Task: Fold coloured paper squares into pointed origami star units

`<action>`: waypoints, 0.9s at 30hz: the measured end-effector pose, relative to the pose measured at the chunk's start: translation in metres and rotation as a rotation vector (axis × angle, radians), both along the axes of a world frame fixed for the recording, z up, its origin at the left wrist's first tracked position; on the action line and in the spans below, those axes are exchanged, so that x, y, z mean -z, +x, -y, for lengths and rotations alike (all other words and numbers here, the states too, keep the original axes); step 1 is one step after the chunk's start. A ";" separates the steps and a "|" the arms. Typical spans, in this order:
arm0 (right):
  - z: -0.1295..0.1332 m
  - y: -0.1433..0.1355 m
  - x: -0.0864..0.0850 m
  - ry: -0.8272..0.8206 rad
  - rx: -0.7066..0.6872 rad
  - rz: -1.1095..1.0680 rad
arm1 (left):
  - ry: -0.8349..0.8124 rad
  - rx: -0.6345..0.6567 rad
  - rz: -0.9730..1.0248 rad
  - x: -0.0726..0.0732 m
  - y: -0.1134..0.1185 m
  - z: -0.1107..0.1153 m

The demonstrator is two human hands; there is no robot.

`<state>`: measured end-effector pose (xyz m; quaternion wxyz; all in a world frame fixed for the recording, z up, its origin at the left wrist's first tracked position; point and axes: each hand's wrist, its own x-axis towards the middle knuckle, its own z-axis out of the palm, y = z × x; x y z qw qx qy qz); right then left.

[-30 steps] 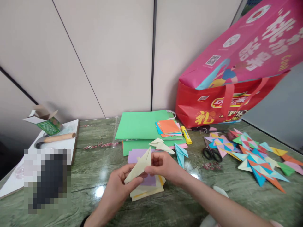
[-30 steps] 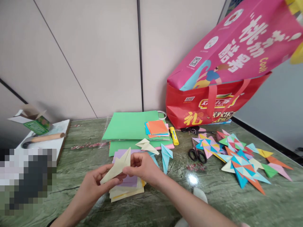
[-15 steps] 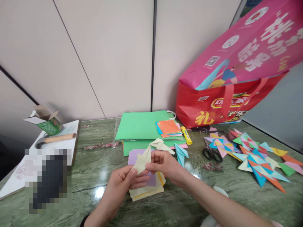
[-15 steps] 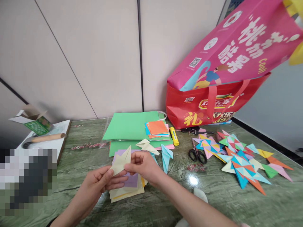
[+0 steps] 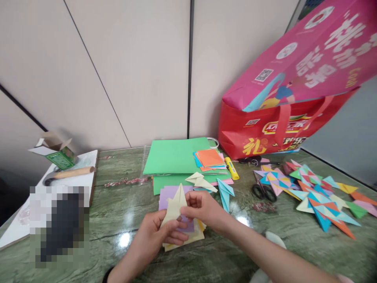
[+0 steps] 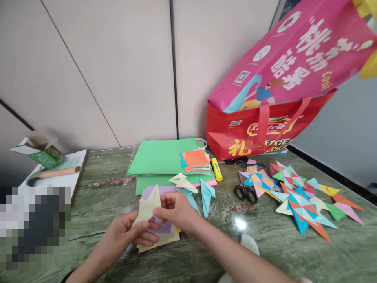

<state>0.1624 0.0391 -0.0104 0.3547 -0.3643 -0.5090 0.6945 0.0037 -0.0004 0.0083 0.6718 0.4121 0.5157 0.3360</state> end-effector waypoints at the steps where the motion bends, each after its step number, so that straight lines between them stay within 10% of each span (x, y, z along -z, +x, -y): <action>1: 0.000 0.000 0.001 0.000 0.007 0.001 | 0.008 0.015 0.000 0.000 0.000 0.000; 16: 0.000 0.000 0.005 0.108 0.027 -0.034 | 0.062 0.033 -0.024 0.006 -0.005 -0.001; 27: 0.001 -0.001 0.002 0.037 0.165 -0.007 | -0.093 0.118 0.318 0.000 -0.006 0.004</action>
